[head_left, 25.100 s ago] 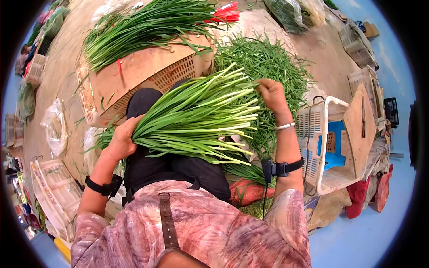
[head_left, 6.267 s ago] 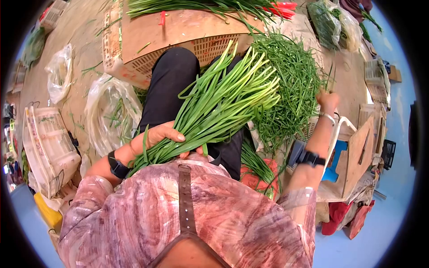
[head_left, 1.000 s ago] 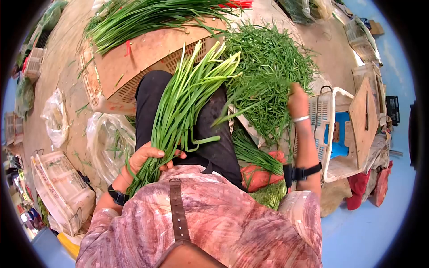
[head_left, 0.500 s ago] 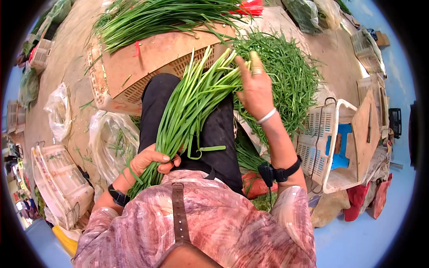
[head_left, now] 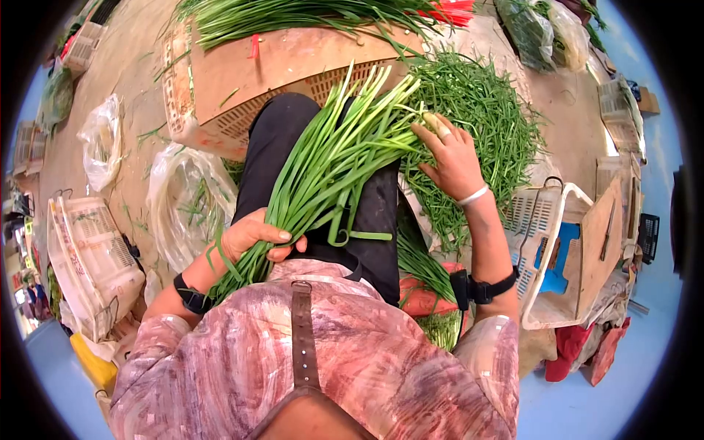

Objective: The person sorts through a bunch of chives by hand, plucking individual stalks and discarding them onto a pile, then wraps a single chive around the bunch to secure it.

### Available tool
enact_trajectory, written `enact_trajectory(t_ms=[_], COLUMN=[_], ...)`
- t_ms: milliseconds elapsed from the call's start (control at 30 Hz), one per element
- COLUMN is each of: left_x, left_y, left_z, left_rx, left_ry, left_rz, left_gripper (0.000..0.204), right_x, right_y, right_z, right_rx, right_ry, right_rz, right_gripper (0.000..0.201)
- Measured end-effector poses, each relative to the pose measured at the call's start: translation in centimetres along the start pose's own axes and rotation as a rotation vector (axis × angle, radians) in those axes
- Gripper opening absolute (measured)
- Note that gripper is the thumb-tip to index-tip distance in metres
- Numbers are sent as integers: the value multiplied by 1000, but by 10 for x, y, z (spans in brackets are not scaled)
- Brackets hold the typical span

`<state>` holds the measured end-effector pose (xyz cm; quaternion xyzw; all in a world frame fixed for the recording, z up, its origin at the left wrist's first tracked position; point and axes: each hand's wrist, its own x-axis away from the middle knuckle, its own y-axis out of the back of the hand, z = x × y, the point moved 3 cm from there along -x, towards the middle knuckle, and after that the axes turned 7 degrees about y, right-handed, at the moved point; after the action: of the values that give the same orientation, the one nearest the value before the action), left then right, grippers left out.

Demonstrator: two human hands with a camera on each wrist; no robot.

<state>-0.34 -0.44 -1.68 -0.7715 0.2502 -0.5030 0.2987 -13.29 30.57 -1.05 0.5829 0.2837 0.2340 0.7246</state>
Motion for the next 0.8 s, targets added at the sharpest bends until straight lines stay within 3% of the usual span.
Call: enact_trajectory(t_ms=[100,167,200,267,333,433,467,533,567,600,667,733,800], left_x=[-1,-2,-3,-3,-4,-2,-2,-1,0,0,0,-2,-5], left_y=[-4,-2,-1,-3,-4,-4,-5,-8,-10,-11,-8,-3,3], left_z=[-3,-2,-1,-1,-2,0,0,-1,-3,-4,-4,-1,3], left_rx=[1,-6,-15,-12,-10,-36,-36,-34,-42,-51,-50,-50,-22], left_ry=[12,14,18,21,23,16,12,8,-6,-23,-17,-3,17], left_rz=[19,16,14,19,24,4,-20,-42,-45,-49,-34,-18,11], left_gripper=[27,27,27,26,26,26,36,48,35,23,22,21,37], right_x=[3,-5,-11,-30,-47,-65,-66,-65,-62,-60,-54,-50,-45], right_y=[15,26,29,31,22,20,13,-13,-18,-23,-24,-14,-11], right_z=[0,-4,-3,3,14,32,33,29,27,23,9,2,-25], right_rx=[-128,-578,-578,-531,-754,-480,-479,-416,-527,-525,-494,-283,-221], right_ry=[-20,-31,-29,-225,-295,-467,-467,-420,-400,-398,-530,-402,-364], right_rz=[-25,-223,-222,-309,-341,-60,-59,-185,-301,-300,-340,-379,-366], right_gripper=[56,39,39,26,27,55,55,51,46,46,41,22,15])
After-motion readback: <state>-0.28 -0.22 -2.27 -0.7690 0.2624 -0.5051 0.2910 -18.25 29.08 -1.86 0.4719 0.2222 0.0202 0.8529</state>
